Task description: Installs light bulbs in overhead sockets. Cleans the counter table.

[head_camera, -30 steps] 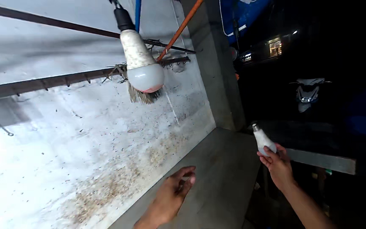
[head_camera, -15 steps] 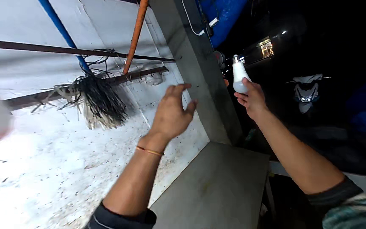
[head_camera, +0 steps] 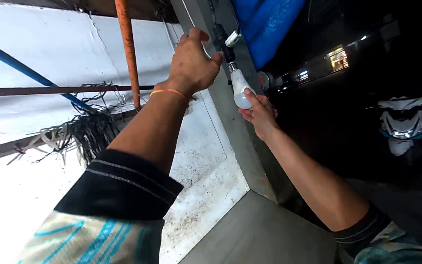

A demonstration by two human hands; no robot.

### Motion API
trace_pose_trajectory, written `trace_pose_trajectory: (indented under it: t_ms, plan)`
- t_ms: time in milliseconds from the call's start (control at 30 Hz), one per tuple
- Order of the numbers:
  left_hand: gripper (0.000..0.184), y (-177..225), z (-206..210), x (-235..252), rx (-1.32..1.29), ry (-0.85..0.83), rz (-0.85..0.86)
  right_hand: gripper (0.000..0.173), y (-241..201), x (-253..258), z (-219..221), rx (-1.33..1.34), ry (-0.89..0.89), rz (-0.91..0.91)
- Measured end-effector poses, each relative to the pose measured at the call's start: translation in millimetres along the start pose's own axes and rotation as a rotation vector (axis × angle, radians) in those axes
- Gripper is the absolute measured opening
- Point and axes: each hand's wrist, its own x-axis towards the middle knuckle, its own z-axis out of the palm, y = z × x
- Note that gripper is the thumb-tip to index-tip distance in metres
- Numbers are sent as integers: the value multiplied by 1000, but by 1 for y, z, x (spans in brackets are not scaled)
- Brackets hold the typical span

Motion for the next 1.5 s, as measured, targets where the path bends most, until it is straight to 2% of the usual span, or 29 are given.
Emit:
trace_pose_trajectory:
  t_ms: [67,200,267,333,467,567,633,733,833,933,1000,1100,1133,1233,1367,1433,1500]
  plan:
    - [69,12,15,20,-44,0,-43,73,1,7,-1,19,-27,-2]
    - [117,27,42,56,-126,61,-164,65,-8,19,1,44,-42,-54]
    - [131,26,52,71,-96,75,-159,65,-11,21,3,54,-47,-64]
    - [124,23,57,81,-47,54,-114,65,-13,22,1,93,-85,-31]
    - [54,5,61,91,-95,18,35,75,-16,26,-12,262,-303,221]
    - [43,2,61,93,-182,-32,56,78,-17,31,-11,497,-432,419]
    - [49,6,55,91,-224,-109,40,79,-18,34,-8,648,-482,514]
    - [83,10,46,86,-197,-246,39,81,-11,41,-8,756,-572,567]
    - [108,11,44,84,-92,-293,51,82,-13,40,-7,757,-514,572]
    - [107,11,46,83,-45,-271,63,86,-17,36,-11,704,-473,501]
    - [104,11,46,82,-57,-252,67,80,-20,31,-17,695,-499,416]
    - [100,6,51,82,-79,-224,95,43,-23,19,-20,620,-453,273]
    - [97,5,52,82,-77,-222,106,37,-21,18,-19,595,-440,251]
    - [92,0,49,81,-67,-283,123,49,-15,20,-18,610,-529,290]
    - [111,3,33,74,-76,-424,85,77,-4,28,-24,652,-615,385]
    - [115,7,30,73,-61,-450,88,91,0,32,-22,627,-620,447]
    - [115,11,32,73,-60,-440,86,97,3,35,-19,654,-651,513]
